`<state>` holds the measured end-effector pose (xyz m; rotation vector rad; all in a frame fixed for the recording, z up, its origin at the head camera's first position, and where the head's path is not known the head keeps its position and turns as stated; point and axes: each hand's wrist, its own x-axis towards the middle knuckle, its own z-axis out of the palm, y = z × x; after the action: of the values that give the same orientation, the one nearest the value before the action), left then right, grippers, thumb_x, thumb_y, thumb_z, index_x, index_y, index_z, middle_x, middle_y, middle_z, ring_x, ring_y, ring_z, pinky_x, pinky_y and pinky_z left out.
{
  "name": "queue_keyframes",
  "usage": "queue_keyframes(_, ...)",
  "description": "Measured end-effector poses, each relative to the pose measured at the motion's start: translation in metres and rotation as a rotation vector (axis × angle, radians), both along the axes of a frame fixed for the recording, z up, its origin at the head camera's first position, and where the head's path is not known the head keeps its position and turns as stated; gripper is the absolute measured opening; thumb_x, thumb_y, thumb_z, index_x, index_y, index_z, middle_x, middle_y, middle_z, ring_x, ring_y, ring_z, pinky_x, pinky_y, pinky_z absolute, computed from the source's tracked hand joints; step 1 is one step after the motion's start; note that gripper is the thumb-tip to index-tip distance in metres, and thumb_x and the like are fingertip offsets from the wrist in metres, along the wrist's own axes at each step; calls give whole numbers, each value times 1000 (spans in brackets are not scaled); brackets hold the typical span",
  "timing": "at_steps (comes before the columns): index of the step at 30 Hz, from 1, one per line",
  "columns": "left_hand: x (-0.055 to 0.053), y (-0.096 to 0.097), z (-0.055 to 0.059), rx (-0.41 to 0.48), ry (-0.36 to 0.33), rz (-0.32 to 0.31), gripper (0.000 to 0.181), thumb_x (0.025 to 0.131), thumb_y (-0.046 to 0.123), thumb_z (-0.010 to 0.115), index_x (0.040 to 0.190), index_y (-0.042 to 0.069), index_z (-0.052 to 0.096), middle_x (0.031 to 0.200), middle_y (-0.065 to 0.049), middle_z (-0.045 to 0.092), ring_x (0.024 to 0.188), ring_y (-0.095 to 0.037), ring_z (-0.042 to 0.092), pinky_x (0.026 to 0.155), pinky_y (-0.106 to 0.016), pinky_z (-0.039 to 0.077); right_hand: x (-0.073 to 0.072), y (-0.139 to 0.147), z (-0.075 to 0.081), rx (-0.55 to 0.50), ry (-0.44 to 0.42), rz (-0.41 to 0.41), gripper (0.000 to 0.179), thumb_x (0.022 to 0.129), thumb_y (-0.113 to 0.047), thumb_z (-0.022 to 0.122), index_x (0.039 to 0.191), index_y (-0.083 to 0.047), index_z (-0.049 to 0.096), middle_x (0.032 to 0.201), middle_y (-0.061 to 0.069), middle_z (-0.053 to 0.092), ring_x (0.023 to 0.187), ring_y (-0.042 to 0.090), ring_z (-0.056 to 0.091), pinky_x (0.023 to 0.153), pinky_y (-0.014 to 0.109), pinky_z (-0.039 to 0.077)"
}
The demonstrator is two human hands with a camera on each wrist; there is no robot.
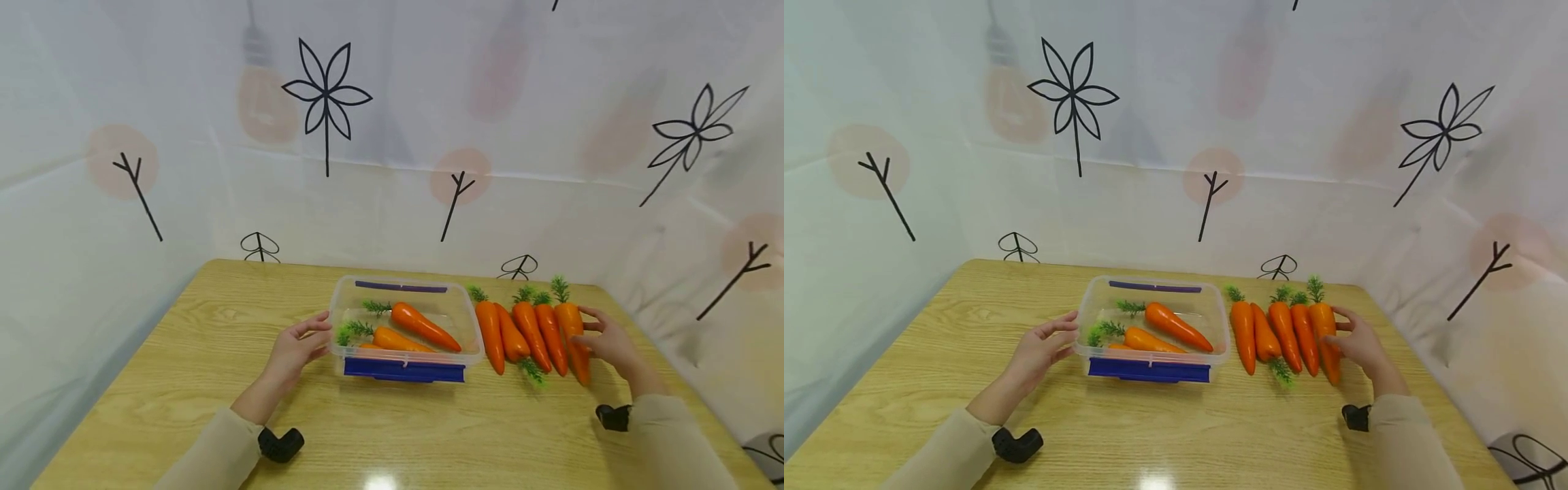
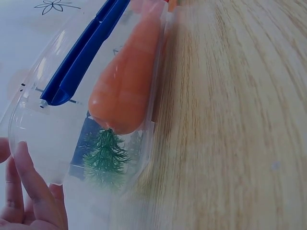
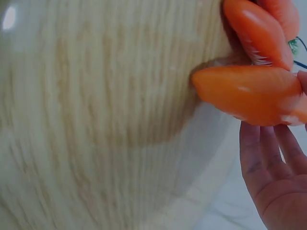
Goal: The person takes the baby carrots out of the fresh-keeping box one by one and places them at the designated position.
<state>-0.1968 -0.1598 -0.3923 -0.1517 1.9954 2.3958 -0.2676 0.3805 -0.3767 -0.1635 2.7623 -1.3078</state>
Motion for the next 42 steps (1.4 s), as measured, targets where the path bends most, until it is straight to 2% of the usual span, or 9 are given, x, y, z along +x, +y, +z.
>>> queue_keyframes(3,0,1,0,-6,2,2,21,87,0,61,105,-12,60,139,-9,45,96,-12,60,77,-28,53,-1,3,-6,-23,-24,-20,73,90,-10,59,141,14,12,126,48,29,92,39,60,69,40,56)
queue_keyframes(8,0,1,1,0,0,5,21,87,-2,60,105,-12,60,138,-9,45,95,-12,60,76,-28,54,-4,8,-13,-49,-72,-53,73,89,-14,61,140,16,17,126,48,32,86,23,62,69,36,55)
queue_keyframes(12,0,1,1,1,-1,1,22,87,-1,61,106,-13,59,139,-9,45,95,-13,60,77,-28,54,-6,7,-16,-7,-83,-61,76,90,-22,63,139,16,20,128,46,32,95,34,60,71,35,55)
queue_keyframes(16,0,1,2,0,6,-3,22,87,0,61,105,-13,60,139,-9,45,97,-13,60,77,-28,53,-7,3,-15,39,-66,-57,75,91,-25,61,138,18,20,130,46,30,107,47,50,73,33,54)
queue_keyframes(27,0,-1,1,8,8,-4,23,87,-1,60,106,-13,59,139,-9,44,97,-13,60,78,-28,53,-10,-3,-15,47,-60,-64,71,94,-26,57,139,16,20,132,44,28,110,48,46,73,29,53)
queue_keyframes(33,0,1,1,-2,-4,-2,23,87,-1,61,106,-13,59,139,-9,45,101,-17,59,78,-28,53,-6,3,-15,16,-39,-74,71,93,-22,59,137,18,21,128,46,30,94,33,60,70,30,55)
queue_keyframes(38,1,1,2,-1,-11,5,21,87,-1,61,105,-12,60,139,-8,45,99,-16,59,77,-28,54,-2,10,-11,42,32,-69,68,93,-22,58,136,18,25,123,46,35,91,40,60,68,32,56)
queue_keyframes(40,1,1,2,2,-12,4,21,87,-1,61,105,-12,60,139,-8,45,98,-15,60,77,-28,54,0,12,-8,38,72,-81,61,92,-20,59,135,14,31,117,43,42,86,33,62,66,30,55)
queue_keyframes(42,1,0,2,2,-12,4,21,87,-1,61,105,-12,60,139,-8,45,97,-14,60,77,-28,54,1,13,-3,42,114,-70,58,92,-18,59,133,14,34,114,40,46,81,16,62,64,27,54)
